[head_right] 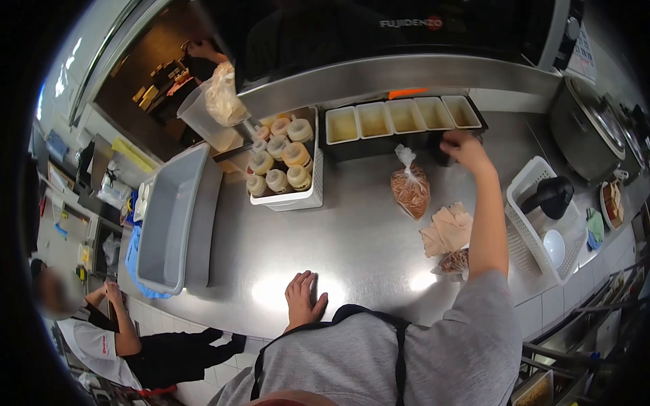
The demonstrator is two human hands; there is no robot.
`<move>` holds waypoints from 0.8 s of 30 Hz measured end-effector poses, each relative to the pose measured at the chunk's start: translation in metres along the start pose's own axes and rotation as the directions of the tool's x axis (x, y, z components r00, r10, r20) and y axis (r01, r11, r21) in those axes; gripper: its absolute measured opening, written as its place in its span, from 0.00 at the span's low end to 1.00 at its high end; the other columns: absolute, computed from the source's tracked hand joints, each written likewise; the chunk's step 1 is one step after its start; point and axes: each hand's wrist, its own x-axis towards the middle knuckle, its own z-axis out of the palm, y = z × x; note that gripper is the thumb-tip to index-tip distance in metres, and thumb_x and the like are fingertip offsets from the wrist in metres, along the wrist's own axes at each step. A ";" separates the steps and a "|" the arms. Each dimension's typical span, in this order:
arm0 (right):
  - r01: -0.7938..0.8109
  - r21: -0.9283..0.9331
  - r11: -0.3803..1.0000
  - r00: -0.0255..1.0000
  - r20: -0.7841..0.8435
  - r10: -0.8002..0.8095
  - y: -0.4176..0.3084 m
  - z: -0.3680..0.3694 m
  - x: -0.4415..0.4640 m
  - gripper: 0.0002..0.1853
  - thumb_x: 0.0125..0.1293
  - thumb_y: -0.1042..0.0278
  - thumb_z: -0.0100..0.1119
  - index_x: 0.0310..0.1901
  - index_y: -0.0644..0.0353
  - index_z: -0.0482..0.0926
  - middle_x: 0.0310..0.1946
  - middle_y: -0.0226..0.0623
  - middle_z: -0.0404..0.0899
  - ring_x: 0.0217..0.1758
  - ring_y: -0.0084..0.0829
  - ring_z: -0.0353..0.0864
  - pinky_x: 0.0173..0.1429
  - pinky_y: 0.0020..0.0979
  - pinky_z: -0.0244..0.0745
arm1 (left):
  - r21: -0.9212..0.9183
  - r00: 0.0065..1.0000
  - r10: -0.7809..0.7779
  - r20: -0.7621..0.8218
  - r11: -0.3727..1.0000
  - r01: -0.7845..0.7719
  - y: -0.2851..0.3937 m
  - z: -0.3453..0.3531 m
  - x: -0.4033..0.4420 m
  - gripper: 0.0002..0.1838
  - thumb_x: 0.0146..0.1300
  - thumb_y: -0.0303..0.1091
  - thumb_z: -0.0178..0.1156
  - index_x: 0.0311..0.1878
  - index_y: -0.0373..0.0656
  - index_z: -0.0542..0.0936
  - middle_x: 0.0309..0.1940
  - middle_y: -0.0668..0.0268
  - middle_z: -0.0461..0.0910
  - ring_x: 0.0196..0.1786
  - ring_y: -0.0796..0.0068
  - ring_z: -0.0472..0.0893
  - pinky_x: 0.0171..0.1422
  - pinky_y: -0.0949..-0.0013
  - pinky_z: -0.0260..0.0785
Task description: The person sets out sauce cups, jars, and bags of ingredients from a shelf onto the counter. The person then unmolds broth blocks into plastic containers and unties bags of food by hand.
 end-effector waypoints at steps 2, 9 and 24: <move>0.017 0.033 0.999 0.980 0.197 -0.024 -0.024 0.008 -0.040 0.21 0.54 0.59 0.67 0.46 0.62 0.78 0.42 0.44 0.80 0.46 0.37 0.80 0.50 0.34 0.73 | -0.009 1.000 -0.003 -0.010 1.000 0.003 0.001 -0.001 0.000 0.30 0.53 0.41 0.63 0.59 0.42 0.68 0.60 0.56 0.66 0.65 0.52 0.61 0.67 0.50 0.49; 0.005 -0.022 1.000 0.856 0.517 0.007 -0.070 0.068 -0.154 0.24 0.52 0.54 0.67 0.49 0.56 0.77 0.46 0.44 0.78 0.53 0.40 0.75 0.59 0.40 0.66 | -0.025 1.000 0.016 -0.025 1.000 -0.016 -0.002 -0.001 -0.002 0.31 0.52 0.41 0.63 0.59 0.43 0.69 0.60 0.58 0.66 0.65 0.53 0.61 0.67 0.52 0.50; 0.400 -0.011 0.916 0.635 0.724 -0.268 -0.162 0.157 -0.260 0.26 0.57 0.51 0.62 0.55 0.52 0.74 0.66 0.45 0.60 0.72 0.47 0.52 0.71 0.49 0.51 | -0.037 0.995 0.067 -0.069 0.997 -0.069 -0.007 0.002 -0.008 0.30 0.52 0.40 0.63 0.59 0.43 0.69 0.59 0.58 0.66 0.65 0.54 0.61 0.67 0.52 0.48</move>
